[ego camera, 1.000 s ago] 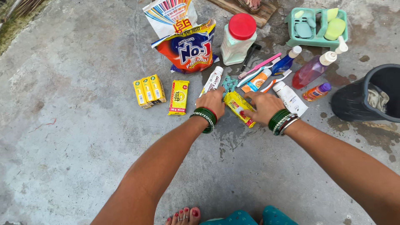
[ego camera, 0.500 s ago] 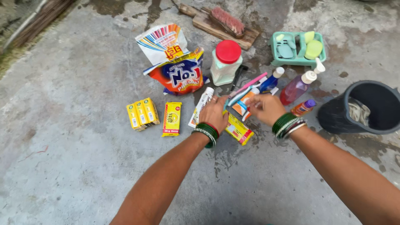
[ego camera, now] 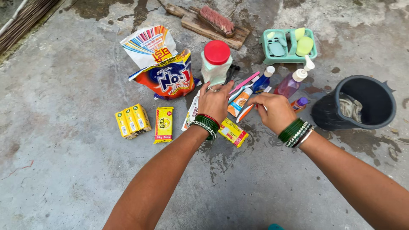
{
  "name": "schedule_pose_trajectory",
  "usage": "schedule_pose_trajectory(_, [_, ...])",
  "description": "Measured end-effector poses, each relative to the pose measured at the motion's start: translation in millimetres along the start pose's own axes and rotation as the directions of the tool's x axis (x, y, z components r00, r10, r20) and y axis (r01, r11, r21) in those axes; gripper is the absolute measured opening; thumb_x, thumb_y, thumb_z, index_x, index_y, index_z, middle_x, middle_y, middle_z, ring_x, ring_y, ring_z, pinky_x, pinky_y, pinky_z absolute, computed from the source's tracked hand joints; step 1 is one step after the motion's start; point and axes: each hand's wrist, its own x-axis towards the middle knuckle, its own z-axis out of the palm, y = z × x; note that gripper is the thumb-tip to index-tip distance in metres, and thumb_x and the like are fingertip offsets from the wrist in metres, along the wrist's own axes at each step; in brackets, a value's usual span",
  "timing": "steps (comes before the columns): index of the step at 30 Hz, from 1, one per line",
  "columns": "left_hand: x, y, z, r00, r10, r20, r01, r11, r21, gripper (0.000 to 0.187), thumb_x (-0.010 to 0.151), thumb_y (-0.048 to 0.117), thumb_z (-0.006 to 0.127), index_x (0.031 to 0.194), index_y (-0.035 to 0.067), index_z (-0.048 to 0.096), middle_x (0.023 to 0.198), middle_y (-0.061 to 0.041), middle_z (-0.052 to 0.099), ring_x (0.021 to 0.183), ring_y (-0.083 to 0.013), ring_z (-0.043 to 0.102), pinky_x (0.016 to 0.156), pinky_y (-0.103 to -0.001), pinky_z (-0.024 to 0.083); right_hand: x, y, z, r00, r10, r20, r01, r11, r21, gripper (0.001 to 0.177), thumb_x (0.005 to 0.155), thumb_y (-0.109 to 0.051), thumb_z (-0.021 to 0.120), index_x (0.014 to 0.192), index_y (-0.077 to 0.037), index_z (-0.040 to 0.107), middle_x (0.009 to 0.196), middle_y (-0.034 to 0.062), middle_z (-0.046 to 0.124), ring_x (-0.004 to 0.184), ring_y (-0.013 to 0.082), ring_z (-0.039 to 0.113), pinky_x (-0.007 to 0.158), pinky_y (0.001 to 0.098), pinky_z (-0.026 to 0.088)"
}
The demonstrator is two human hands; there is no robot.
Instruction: The person wipes a plastic jar with a cloth and then cleans several wall-mounted decorative pots with a damp cloth in a courtyard area.
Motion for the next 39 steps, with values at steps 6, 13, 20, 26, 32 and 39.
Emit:
schedule_pose_trajectory(6, [-13,21,1,0.994,0.001,0.106,-0.003,1.000,0.020,0.090,0.070,0.009,0.082,0.150,0.012,0.038,0.135,-0.017,0.062,0.131,-0.0374,0.050,0.106,-0.050,0.036,-30,13,-11,0.998,-0.013,0.068,0.023,0.989,-0.147,0.031,0.068,-0.001,0.076,0.099,-0.006,0.075,0.111,0.0168,0.071,0.099,0.0369,0.068,0.084,0.0443,0.054])
schedule_pose_trajectory(13, [-5,43,26,0.997,0.052,0.057,-0.043,0.988,-0.146,0.079,0.074,0.011,0.082,0.145,0.007,0.047,0.130,-0.021,0.064,0.123,-0.0375,0.059,0.104,-0.047,0.045,-54,31,-45,0.957,0.085,-0.276,-0.163,0.948,-0.273,0.035,0.078,0.003,0.074,0.111,-0.007,0.068,0.114,0.0171,0.064,0.112,0.0405,0.060,0.095,0.0470,0.048])
schedule_pose_trajectory(20, [-10,77,63,0.994,-0.025,0.104,0.065,0.909,-0.411,0.062,0.077,0.011,0.081,0.135,0.011,0.058,0.114,-0.018,0.073,0.108,-0.0385,0.067,0.094,-0.045,0.052,-69,81,-29,0.871,0.362,-0.332,-0.391,0.920,-0.022,0.083,0.070,0.006,0.081,0.141,-0.003,0.039,0.131,0.0273,0.056,0.123,0.0407,0.057,0.103,0.0477,0.046])
schedule_pose_trajectory(26, [-1,95,82,0.990,-0.061,0.126,0.120,0.837,-0.534,0.058,0.077,0.007,0.077,0.133,0.010,0.060,0.113,-0.015,0.073,0.106,-0.0329,0.070,0.092,-0.041,0.055,-73,127,5,0.704,0.680,-0.203,-0.635,0.731,0.249,0.079,0.076,0.004,0.080,0.143,-0.008,0.040,0.130,0.0192,0.064,0.119,0.0298,0.065,0.098,0.0399,0.054])
schedule_pose_trajectory(32, [7,100,105,0.983,-0.090,0.162,0.170,0.790,-0.589,0.054,0.079,0.005,0.076,0.131,0.007,0.063,0.113,-0.014,0.074,0.106,-0.0275,0.071,0.093,-0.038,0.056,-81,158,24,0.736,0.647,-0.200,-0.553,0.745,0.373,0.052,0.083,0.004,0.077,0.129,-0.002,0.054,0.120,0.0139,0.072,0.109,0.0211,0.072,0.094,0.0331,0.057])
schedule_pose_trajectory(39, [-1,92,106,0.974,-0.103,0.202,0.201,0.807,-0.555,0.057,0.078,0.004,0.076,0.133,0.006,0.062,0.112,-0.015,0.073,0.105,-0.0263,0.072,0.093,-0.038,0.056,-79,147,22,0.772,0.602,-0.203,-0.486,0.765,0.424,0.035,0.085,0.006,0.074,0.116,-0.003,0.060,0.112,0.0088,0.076,0.106,0.0160,0.072,0.087,0.0307,0.056])
